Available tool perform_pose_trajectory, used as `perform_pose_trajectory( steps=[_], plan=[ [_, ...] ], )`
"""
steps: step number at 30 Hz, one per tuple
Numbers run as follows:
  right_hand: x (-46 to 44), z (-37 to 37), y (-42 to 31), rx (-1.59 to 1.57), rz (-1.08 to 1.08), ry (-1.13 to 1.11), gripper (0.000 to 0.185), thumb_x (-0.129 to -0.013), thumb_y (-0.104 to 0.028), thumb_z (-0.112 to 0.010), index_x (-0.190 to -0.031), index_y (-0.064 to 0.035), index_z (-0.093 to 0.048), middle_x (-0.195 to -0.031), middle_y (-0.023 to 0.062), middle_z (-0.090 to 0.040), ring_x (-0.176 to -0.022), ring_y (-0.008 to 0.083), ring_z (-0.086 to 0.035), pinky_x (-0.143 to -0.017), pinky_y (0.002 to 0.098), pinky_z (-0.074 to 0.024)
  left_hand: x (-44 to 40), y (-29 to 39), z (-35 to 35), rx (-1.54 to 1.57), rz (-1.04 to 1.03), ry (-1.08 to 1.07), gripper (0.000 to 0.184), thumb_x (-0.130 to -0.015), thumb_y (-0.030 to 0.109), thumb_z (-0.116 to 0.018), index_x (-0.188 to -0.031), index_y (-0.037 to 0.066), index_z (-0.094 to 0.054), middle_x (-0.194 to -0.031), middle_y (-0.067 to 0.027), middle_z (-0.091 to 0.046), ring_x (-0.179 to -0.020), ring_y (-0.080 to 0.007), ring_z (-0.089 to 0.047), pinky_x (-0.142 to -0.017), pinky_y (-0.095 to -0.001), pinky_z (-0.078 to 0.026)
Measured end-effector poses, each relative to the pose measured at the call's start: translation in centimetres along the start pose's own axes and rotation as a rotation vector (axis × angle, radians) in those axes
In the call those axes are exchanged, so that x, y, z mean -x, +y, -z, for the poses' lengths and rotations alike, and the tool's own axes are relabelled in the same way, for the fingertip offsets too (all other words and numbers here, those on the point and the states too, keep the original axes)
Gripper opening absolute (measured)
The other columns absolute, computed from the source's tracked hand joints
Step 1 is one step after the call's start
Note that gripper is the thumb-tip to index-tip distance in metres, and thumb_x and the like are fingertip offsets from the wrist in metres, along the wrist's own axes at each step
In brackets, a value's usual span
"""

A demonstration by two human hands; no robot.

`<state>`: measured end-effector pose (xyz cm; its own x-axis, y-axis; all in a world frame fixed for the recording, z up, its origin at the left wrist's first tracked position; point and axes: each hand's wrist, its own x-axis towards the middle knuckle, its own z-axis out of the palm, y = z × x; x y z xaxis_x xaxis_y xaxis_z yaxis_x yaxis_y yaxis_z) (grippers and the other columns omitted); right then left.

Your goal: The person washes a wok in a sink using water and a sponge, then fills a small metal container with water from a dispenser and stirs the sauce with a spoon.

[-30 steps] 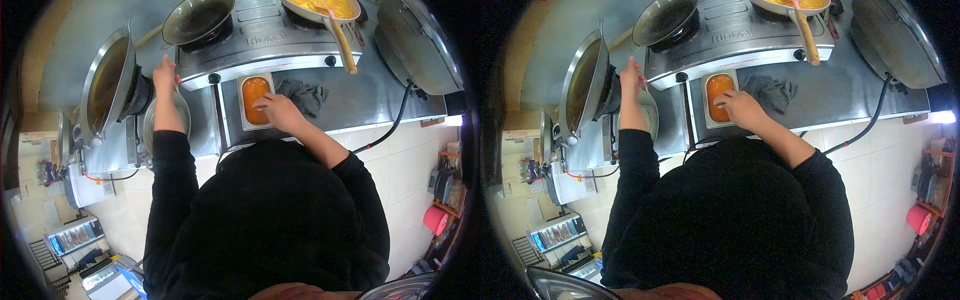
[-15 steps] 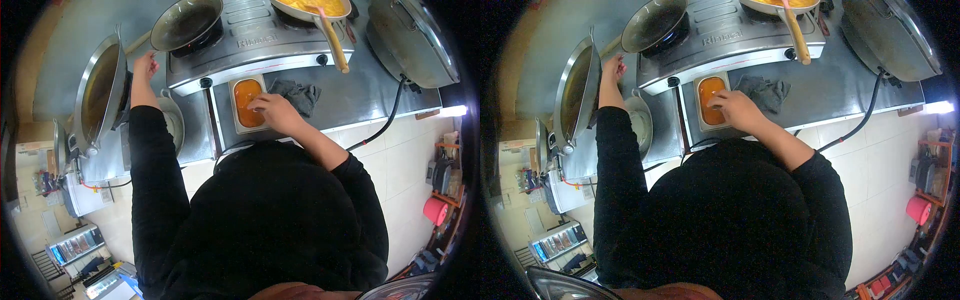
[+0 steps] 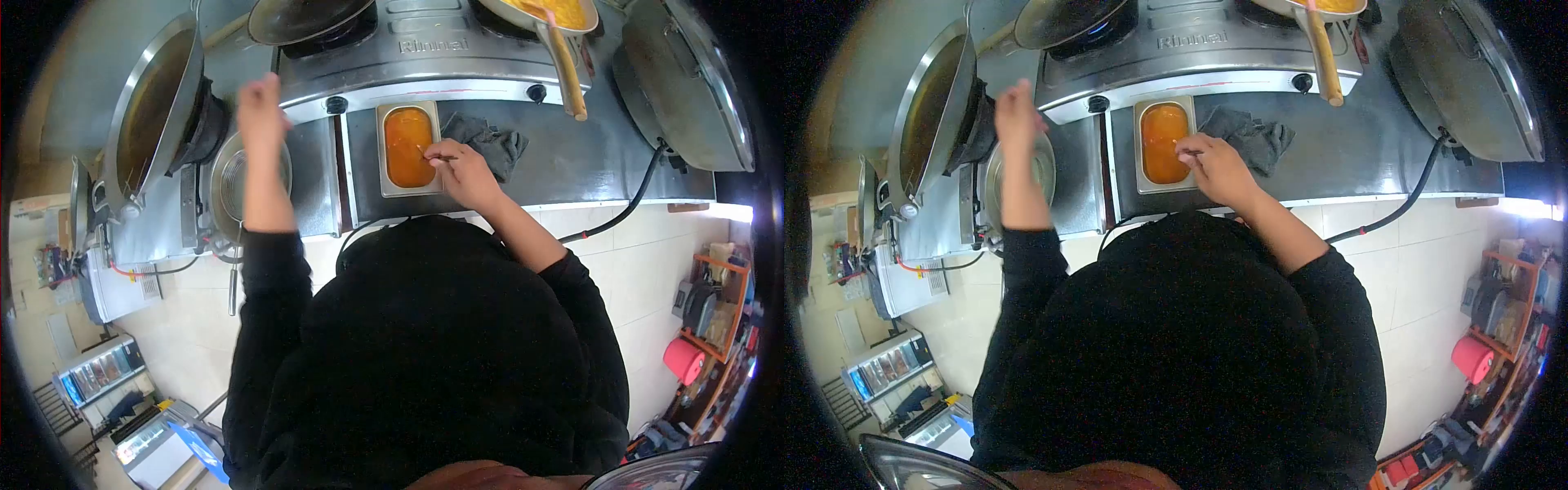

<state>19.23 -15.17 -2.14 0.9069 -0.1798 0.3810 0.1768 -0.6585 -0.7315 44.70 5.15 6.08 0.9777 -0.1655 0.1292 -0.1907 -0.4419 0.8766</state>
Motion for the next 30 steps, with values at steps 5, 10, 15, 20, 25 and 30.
perform_pose_trajectory(
  steps=[5, 10, 15, 20, 25, 30],
  plan=[
    [1.3, -0.1, -0.5, -0.077, -0.141, 0.085, 0.012, -0.089, -0.009, -0.053, -0.098, -0.0015, -0.055, -0.093, 0.0111, -0.061, -0.073, 0.0252, -0.061, -0.064, 0.0330, -0.0480, 11.2, -2.5, -2.1, -0.061, 0.241, -0.321, 0.038, -0.089, 0.039, -0.055, -0.094, 0.001, -0.055, -0.068, -0.0076, -0.058, -0.050, -0.0153, -0.055, -0.046, -0.0281, -0.047],
    [1.3, -1.4, -0.4, -0.237, -0.306, 0.211, 0.011, -0.091, -0.006, -0.051, -0.098, 0.0011, -0.055, -0.087, 0.0098, -0.062, -0.071, 0.0159, -0.061, -0.063, 0.0273, -0.0500, 16.4, -6.0, -4.2, 0.075, 0.440, -0.715, 0.030, -0.091, 0.031, -0.054, -0.097, 0.002, -0.056, -0.085, -0.0094, -0.061, -0.072, -0.0145, -0.060, -0.059, -0.0300, -0.051],
    [1.2, -3.1, 1.1, -0.513, -0.554, 0.308, 0.012, -0.093, -0.009, -0.049, -0.099, -0.0002, -0.054, -0.089, 0.0088, -0.063, -0.072, 0.0139, -0.063, -0.064, 0.0236, -0.0495, 17.8, -8.1, -6.0, 0.438, 0.539, -0.860, 0.030, -0.093, 0.028, -0.053, -0.111, 0.004, -0.053, -0.098, -0.0106, -0.062, -0.085, -0.0175, -0.062, -0.076, -0.0297, -0.052],
    [1.2, -2.1, 0.8, -0.695, -0.644, 0.444, 0.012, -0.094, -0.010, -0.049, -0.100, -0.0006, -0.051, -0.087, 0.0092, -0.061, -0.074, 0.0126, -0.060, -0.067, 0.0256, -0.0519, 17.9, -8.0, -6.1, 0.498, 0.591, -0.828, 0.028, -0.093, 0.026, -0.052, -0.111, 0.004, -0.052, -0.097, -0.0110, -0.063, -0.087, -0.0188, -0.063, -0.077, -0.0298, -0.052],
    [1.0, -1.5, -0.1, -0.680, -0.520, 0.455, 0.010, -0.093, -0.008, -0.050, -0.099, -0.0002, -0.051, -0.088, 0.0100, -0.062, -0.076, 0.0136, -0.061, -0.069, 0.0249, -0.0509, 18.0, -8.1, -6.2, 0.548, 0.610, -0.817, 0.027, -0.094, 0.025, -0.051, -0.109, 0.003, -0.052, -0.097, -0.0124, -0.063, -0.087, -0.0196, -0.063, -0.078, -0.0303, -0.052],
    [1.0, -0.9, -1.4, -0.208, -0.155, 0.270, 0.006, -0.089, -0.001, -0.054, -0.094, -0.0002, -0.057, -0.090, 0.0103, -0.064, -0.080, 0.0148, -0.062, -0.074, 0.0254, -0.0504, 18.1, -8.4, -6.2, 0.602, 0.642, -0.799, 0.028, -0.094, 0.026, -0.050, -0.108, 0.003, -0.052, -0.098, -0.0133, -0.063, -0.087, -0.0202, -0.063, -0.078, -0.0306, -0.052]
  ],
)
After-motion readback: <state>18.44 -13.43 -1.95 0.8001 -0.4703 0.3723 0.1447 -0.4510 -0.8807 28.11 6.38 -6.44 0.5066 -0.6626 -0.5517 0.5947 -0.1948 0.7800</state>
